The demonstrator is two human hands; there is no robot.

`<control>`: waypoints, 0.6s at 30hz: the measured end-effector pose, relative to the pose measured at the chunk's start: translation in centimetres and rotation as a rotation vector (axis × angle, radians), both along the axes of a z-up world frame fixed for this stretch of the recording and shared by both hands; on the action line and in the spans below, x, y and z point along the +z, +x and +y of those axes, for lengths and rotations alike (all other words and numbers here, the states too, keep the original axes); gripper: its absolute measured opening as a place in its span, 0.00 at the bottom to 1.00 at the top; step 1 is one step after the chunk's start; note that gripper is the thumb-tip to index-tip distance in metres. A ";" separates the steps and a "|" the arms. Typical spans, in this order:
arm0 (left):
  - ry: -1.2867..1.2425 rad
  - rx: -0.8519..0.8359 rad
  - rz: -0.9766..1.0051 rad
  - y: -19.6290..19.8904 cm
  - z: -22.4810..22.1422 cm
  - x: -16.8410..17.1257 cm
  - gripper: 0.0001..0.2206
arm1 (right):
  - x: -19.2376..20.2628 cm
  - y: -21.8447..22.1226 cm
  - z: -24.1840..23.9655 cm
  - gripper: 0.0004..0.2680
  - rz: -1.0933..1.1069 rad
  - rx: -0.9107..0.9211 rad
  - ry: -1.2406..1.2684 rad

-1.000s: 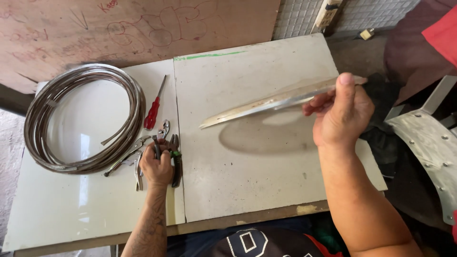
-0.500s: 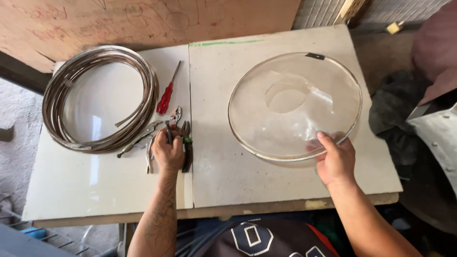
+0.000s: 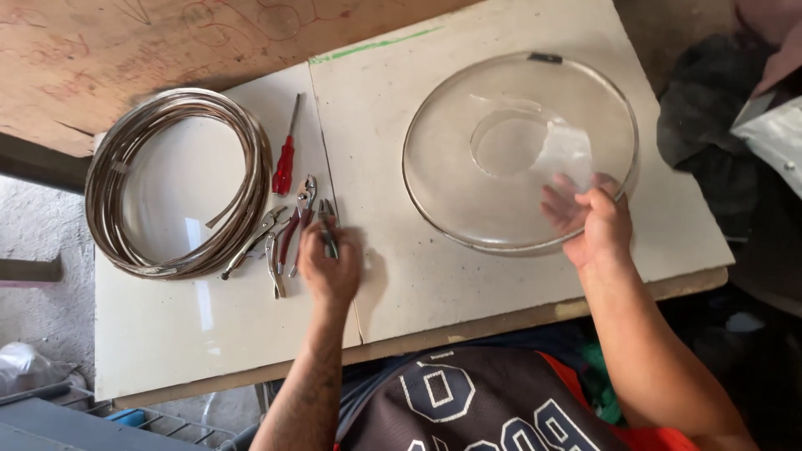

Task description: Repairing or adjusting the rim of a drum head using a small hand tool at a workbench

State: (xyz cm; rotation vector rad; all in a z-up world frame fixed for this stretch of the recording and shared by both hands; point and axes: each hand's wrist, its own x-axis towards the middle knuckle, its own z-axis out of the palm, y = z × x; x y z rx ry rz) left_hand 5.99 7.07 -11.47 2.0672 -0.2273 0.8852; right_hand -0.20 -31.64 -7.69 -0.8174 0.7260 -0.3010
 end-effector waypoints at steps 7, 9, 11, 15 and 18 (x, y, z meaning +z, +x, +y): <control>-0.345 -0.346 1.024 -6.4 -3.9 2.8 0.11 | 3.0 0.6 0.7 0.10 -0.109 -0.046 -0.080; -0.306 -0.374 1.149 -6.6 -4.8 4.6 0.12 | 5.3 0.3 1.1 0.10 -0.130 -0.041 -0.119; -0.234 -0.449 1.261 -7.0 -5.6 8.3 0.10 | 8.8 -0.6 2.3 0.07 -0.190 -0.072 -0.184; -0.045 -0.490 1.168 -7.6 -6.1 9.4 0.11 | 9.8 -1.6 1.4 0.05 -0.243 -0.055 -0.199; -0.036 -0.545 1.050 -8.0 -6.5 9.5 0.13 | 10.6 -2.4 1.3 0.03 -0.300 -0.043 -0.220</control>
